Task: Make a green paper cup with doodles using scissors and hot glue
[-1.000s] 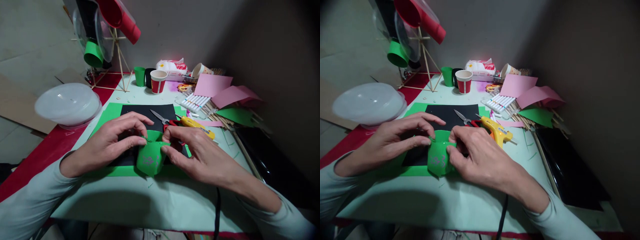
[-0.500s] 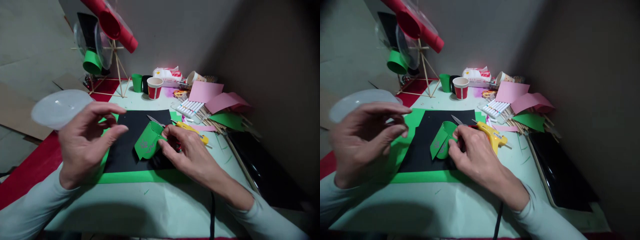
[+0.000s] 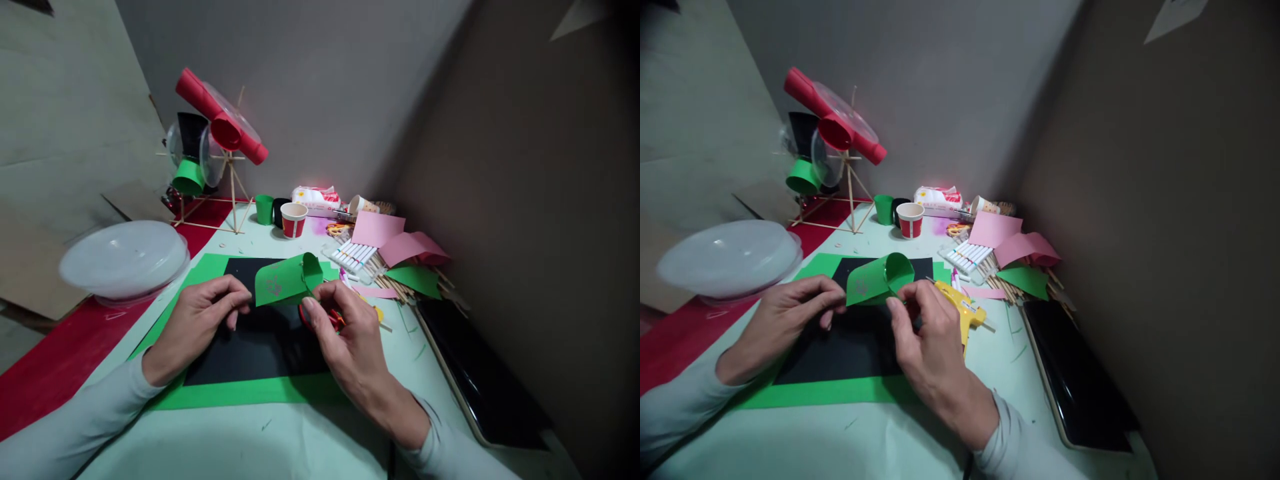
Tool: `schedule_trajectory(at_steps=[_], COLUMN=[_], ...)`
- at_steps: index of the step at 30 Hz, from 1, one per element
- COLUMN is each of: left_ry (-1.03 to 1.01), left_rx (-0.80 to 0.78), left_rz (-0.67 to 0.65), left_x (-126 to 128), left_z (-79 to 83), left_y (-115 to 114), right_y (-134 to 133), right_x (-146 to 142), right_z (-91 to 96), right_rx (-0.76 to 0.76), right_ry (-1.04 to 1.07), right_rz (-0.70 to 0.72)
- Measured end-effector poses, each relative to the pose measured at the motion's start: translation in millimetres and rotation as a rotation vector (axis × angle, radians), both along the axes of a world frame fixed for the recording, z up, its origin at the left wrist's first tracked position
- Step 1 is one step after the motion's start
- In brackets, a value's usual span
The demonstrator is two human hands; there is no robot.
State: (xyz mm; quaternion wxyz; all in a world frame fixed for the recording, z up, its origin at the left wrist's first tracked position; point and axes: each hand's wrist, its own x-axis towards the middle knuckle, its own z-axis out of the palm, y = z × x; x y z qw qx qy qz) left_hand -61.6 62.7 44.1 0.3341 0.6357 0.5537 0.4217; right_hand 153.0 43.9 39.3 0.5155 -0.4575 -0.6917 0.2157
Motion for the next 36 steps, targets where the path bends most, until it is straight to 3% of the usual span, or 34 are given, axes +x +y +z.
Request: schedule_trajectory(at_steps=[6,15,26,30,32,36], left_ry=[-0.105,-0.192,-0.298,-0.313,-0.415,-0.726], left_rx=[-0.084,-0.153,-0.162,-0.16,-0.146,-0.234], left_rz=[-0.074,-0.055,-0.098,-0.018,-0.002,-0.125], left_x=[0,2,1,3,1,2], left_z=[-1.8,-1.1,-7.3,-9.9,-9.0,-4.2], left_y=[4,3,-3,-3,-1,1], right_y=[4,7,7,6,6,5], right_x=[0,0,-2,-3,-4,-6], right_z=[-7.2,-5.6,-4.2,-4.3,-4.6,-6.3], right_rx=[-0.172,-0.354,-0.407,-0.415,-0.416,-0.393], right_ry=[0.188,0.402,0.483,0.505,0.511,0.492], right_rz=[0.053,0.164,0.191,0.203,0.2,0.198])
